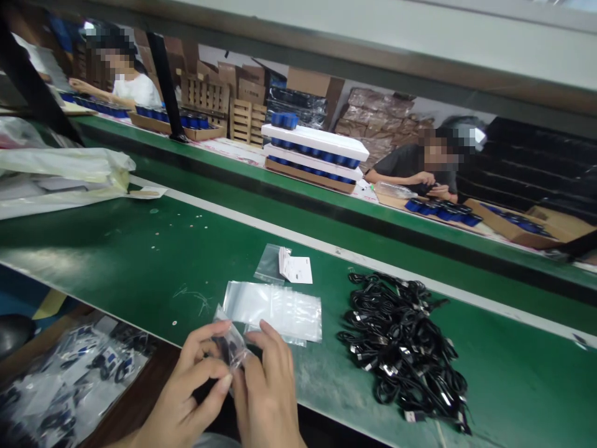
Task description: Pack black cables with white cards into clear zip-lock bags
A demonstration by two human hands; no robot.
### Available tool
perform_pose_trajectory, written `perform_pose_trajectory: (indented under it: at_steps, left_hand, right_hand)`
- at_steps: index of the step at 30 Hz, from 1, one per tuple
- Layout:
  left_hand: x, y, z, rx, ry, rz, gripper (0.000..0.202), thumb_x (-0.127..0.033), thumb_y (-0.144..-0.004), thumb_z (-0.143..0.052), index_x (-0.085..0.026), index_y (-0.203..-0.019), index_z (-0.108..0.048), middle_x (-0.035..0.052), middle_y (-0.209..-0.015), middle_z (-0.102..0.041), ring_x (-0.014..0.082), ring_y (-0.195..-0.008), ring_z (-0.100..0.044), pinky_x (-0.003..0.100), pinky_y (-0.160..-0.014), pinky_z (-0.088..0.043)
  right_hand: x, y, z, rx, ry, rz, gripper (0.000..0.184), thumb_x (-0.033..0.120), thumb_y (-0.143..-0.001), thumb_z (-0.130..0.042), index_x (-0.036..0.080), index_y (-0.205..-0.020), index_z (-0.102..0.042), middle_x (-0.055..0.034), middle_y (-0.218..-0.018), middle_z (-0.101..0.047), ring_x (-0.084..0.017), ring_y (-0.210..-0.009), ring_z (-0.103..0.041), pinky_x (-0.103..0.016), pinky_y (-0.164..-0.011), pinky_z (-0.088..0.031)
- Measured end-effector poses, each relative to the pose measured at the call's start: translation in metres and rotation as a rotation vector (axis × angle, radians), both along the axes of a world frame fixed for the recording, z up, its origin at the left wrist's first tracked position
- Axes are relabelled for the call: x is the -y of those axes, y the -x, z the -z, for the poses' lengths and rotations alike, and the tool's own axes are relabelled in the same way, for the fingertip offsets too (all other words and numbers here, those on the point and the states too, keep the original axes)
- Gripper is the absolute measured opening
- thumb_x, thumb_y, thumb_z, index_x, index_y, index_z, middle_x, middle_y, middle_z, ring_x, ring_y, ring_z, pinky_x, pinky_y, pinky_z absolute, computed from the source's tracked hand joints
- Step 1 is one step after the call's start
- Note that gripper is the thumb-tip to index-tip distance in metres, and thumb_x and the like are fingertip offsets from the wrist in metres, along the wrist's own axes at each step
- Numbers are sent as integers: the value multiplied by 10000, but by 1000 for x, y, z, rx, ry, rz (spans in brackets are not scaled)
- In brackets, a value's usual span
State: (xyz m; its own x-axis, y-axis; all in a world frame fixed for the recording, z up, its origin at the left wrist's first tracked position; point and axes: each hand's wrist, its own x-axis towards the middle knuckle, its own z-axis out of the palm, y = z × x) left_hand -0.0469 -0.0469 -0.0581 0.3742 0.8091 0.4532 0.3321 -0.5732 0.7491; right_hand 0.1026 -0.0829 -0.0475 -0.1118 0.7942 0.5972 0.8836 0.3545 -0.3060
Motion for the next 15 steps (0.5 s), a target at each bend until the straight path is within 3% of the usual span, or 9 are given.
perform_pose_trajectory:
  at_steps: [2, 5, 7, 9, 11, 13, 15]
  left_hand:
    - [2, -3, 1, -8, -15, -23, 159, -159, -821, -521, -226, -718, -621, 74, -1242, -459, 200, -930, -538, 336, -822, -480]
    - [0, -5, -1, -11, -82, -35, 151, -140, -810, -517, -230, -753, -623, 71, -1265, -452, 208, -967, -521, 337, -847, -457]
    - [-6, -3, -9, -82, -138, 33, 137, -146, -808, -536, -245, -783, -627, 59, -1248, -497, 225, -1042, -506, 344, -888, -437]
    - [-16, 1, -20, -167, -117, 67, 61, -233, -801, -603, -264, -841, -637, 56, -1232, -557, 261, -1116, -487, 382, -926, -417]
    - [-27, 5, -34, -188, 10, 39, 336, -391, -707, -718, -279, -1011, -630, 73, -1226, -595, 296, -1114, -513, 412, -918, -428]
    - [-38, 6, -45, -216, 220, 122, 603, -458, -585, -790, -288, -1131, -601, 46, -1079, -679, 279, -982, -605, 361, -821, -485]
    - [-45, 5, -52, -276, 462, 313, 497, -422, -609, -779, -276, -1066, -646, -25, -832, -712, 210, -764, -653, 258, -657, -498]
  right_hand:
    - [-1, -2, 0, -16, 17, 21, 155, 128, -856, -528, 199, -943, -635, -116, -1085, -643, -287, -1162, -535, -409, -847, -519]
    - [-1, -3, 0, -65, 48, 46, 140, 152, -884, -516, 195, -846, -644, -73, -883, -694, -221, -808, -665, -318, -675, -524]
    - [-2, -6, -5, -194, 188, 12, 211, 165, -905, -479, 184, -768, -638, -41, -738, -668, -159, -607, -625, -251, -557, -481]
    - [-3, -11, -15, -321, 336, -51, 254, 181, -906, -473, 180, -709, -633, -29, -685, -634, -146, -585, -607, -223, -534, -459]
    - [-5, -18, -29, -389, 445, -136, 231, 198, -897, -503, 181, -726, -657, -25, -694, -629, -145, -615, -611, -213, -558, -457]
    - [-6, -24, -41, -400, 541, -234, 199, 199, -894, -522, 197, -781, -685, -21, -741, -645, -146, -663, -620, -213, -599, -461]
    - [-7, -28, -49, -403, 615, -291, 200, 186, -906, -506, 223, -859, -697, -18, -818, -662, -153, -742, -628, -223, -661, -469]
